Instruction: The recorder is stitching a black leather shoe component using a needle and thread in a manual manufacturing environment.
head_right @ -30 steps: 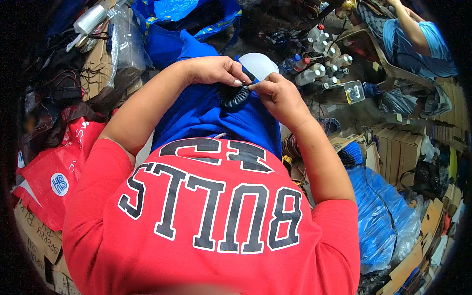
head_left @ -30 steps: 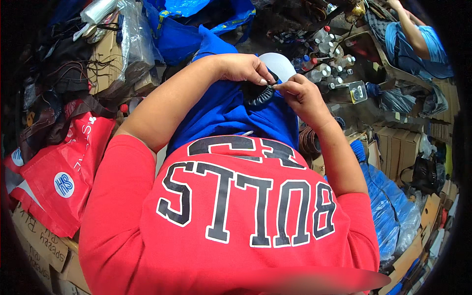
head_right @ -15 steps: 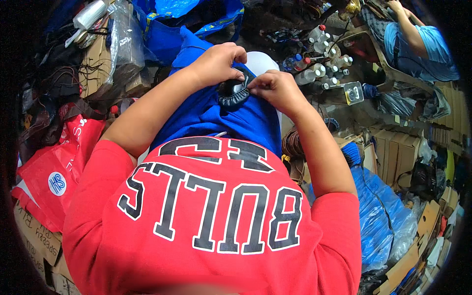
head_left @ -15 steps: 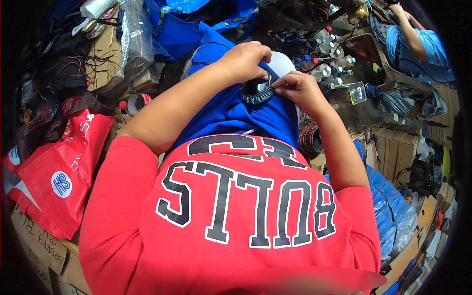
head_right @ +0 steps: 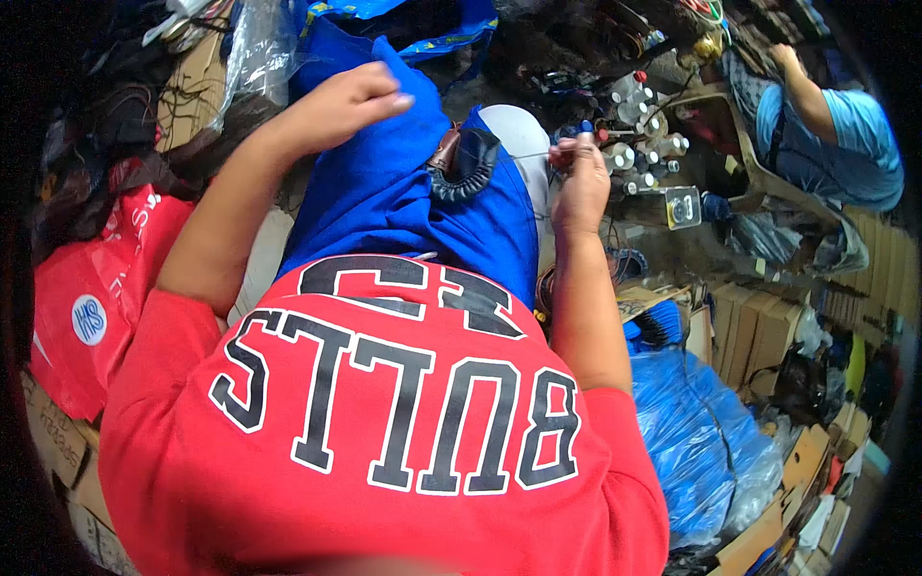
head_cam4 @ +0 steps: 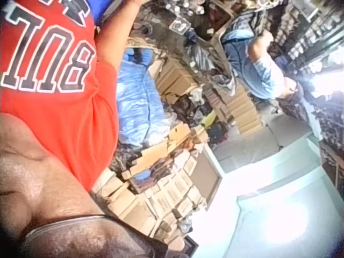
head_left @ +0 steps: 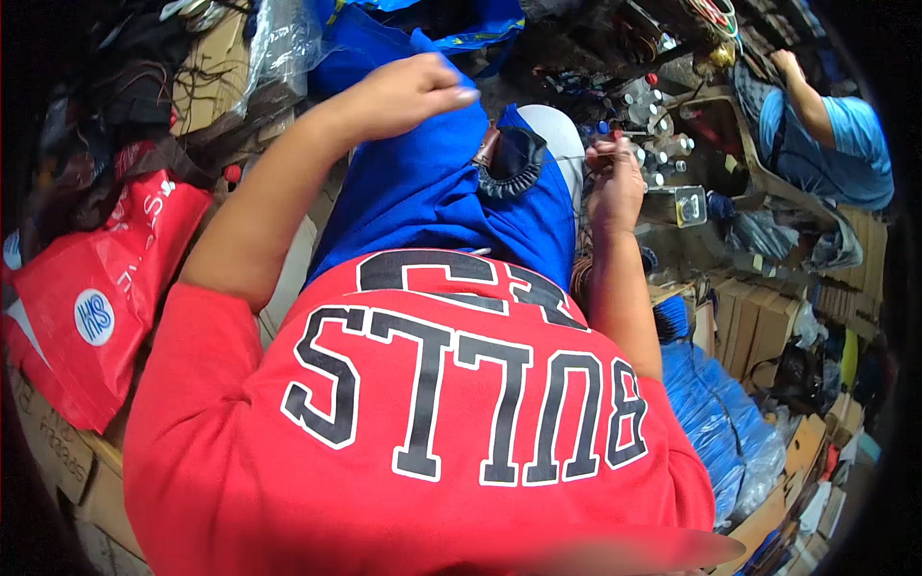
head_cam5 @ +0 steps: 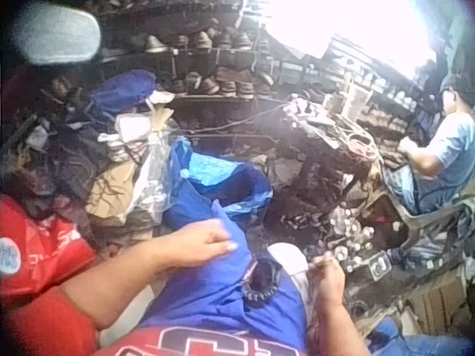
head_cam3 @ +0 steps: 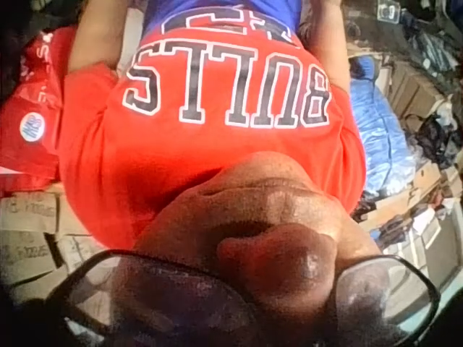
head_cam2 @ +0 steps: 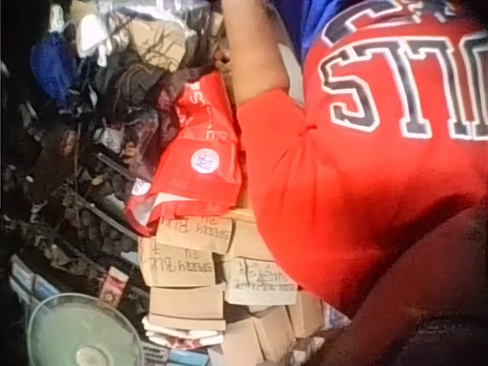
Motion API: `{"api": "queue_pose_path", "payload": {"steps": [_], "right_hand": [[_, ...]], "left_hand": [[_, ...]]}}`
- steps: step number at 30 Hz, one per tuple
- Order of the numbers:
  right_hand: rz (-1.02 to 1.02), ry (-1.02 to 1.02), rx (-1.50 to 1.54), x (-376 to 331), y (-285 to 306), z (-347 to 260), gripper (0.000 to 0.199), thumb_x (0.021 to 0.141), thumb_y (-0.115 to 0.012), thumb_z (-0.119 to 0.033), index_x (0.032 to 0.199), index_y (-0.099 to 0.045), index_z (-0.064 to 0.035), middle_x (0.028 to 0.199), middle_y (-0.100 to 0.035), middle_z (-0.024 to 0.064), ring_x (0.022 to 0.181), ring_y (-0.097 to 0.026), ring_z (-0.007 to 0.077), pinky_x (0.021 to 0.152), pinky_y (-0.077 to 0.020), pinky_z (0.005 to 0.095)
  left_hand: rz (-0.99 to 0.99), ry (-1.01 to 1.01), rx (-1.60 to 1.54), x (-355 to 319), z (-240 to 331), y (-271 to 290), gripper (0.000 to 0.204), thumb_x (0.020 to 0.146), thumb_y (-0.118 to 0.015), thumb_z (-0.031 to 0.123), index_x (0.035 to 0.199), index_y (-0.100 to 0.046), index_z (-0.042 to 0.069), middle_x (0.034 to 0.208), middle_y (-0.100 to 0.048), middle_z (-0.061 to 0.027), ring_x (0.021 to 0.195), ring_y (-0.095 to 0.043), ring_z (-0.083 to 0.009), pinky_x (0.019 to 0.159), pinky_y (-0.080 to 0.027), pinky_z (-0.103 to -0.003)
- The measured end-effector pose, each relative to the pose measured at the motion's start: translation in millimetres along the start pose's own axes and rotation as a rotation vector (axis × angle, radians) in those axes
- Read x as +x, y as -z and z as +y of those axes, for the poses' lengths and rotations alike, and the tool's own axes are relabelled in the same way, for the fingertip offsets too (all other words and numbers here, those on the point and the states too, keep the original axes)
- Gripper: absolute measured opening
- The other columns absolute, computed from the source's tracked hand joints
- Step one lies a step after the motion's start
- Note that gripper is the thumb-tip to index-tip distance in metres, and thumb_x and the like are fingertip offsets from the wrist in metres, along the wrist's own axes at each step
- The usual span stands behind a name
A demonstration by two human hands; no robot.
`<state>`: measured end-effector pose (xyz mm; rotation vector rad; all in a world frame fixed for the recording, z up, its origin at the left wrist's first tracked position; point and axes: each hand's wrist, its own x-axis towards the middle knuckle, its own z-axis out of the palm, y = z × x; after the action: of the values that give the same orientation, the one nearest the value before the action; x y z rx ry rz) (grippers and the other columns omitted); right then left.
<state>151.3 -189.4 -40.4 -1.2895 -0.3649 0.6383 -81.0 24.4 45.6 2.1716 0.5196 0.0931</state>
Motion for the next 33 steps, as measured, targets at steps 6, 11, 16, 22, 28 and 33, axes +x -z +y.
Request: {"api": "queue_pose_path", "payload": {"steps": [6, 11, 16, 22, 28, 33], "right_hand": [[-0.136, -0.487, 0.770, -16.6, -39.5, -34.0, 0.044, 0.094, -0.040, -0.045, 0.071, -0.054, -0.0097, 0.066, -0.051, 0.0032, 0.065, -0.050, 0.0179, 0.075, -0.0433, 0.0362], [-0.521, -0.365, 0.561, -22.2, 1.9, -23.6, 0.045, 0.097, -0.036, -0.038, 0.062, -0.037, -0.0112, 0.051, -0.028, -0.0018, 0.047, -0.028, 0.0131, 0.064, -0.0377, 0.0310], [-0.262, -0.473, 0.194, -37.0, 22.7, -36.7, 0.037, 0.094, -0.045, -0.039, 0.082, -0.057, -0.0061, 0.080, -0.063, 0.0084, 0.078, -0.061, 0.0215, 0.085, -0.0447, 0.0401], [-0.288, -0.300, -0.739, -15.8, 86.7, -59.7, 0.056, 0.079, -0.068, -0.012, 0.131, -0.048, -0.0123, 0.130, -0.048, 0.0138, 0.112, -0.050, 0.0214, 0.090, -0.0433, 0.0325], [-0.827, -0.238, -0.713, 12.9, -46.7, -82.1, 0.040, 0.081, -0.069, -0.016, 0.119, -0.059, -0.0071, 0.085, -0.054, -0.0004, 0.080, -0.055, 0.0082, 0.072, -0.0450, 0.0219], [-0.923, -0.151, -1.110, 30.0, -65.7, -55.0, 0.033, 0.075, -0.075, -0.028, 0.093, -0.066, -0.0021, 0.067, -0.058, 0.0018, 0.063, -0.052, 0.0086, 0.057, -0.0422, 0.0250]], "left_hand": [[-0.107, -0.014, -1.516, 19.9, 42.0, -54.8, 0.038, 0.097, -0.039, 0.037, 0.082, -0.057, 0.006, 0.075, -0.058, -0.0061, 0.079, -0.062, -0.0177, 0.080, -0.047, -0.032], [-0.035, 0.167, -1.496, 29.7, -14.2, -52.2, 0.043, 0.095, -0.045, 0.038, 0.060, -0.035, 0.015, 0.050, -0.030, 0.0027, 0.044, -0.034, -0.0116, 0.065, -0.047, -0.032], [-0.081, 0.264, -0.911, 17.6, -30.0, -8.5, 0.037, 0.092, -0.048, 0.043, 0.082, -0.059, 0.008, 0.102, -0.065, -0.0096, 0.086, -0.065, -0.0213, 0.075, -0.051, -0.033], [0.206, 0.269, -0.288, -41.3, -118.0, 85.5, 0.027, 0.088, -0.056, 0.027, 0.107, -0.066, 0.010, 0.101, -0.065, -0.0056, 0.063, -0.057, -0.0098, 0.059, -0.048, -0.024], [-0.098, -0.331, 0.251, -5.1, 9.5, -8.9, 0.027, 0.069, -0.073, 0.018, 0.094, -0.068, 0.008, 0.093, -0.062, -0.0107, 0.089, -0.060, -0.0278, 0.078, -0.048, -0.035], [-0.356, -0.388, 0.617, 11.7, 22.4, -64.6, 0.030, 0.064, -0.075, 0.022, 0.088, -0.065, 0.007, 0.093, -0.057, -0.0101, 0.088, -0.060, -0.0306, 0.074, -0.050, -0.041]]}}
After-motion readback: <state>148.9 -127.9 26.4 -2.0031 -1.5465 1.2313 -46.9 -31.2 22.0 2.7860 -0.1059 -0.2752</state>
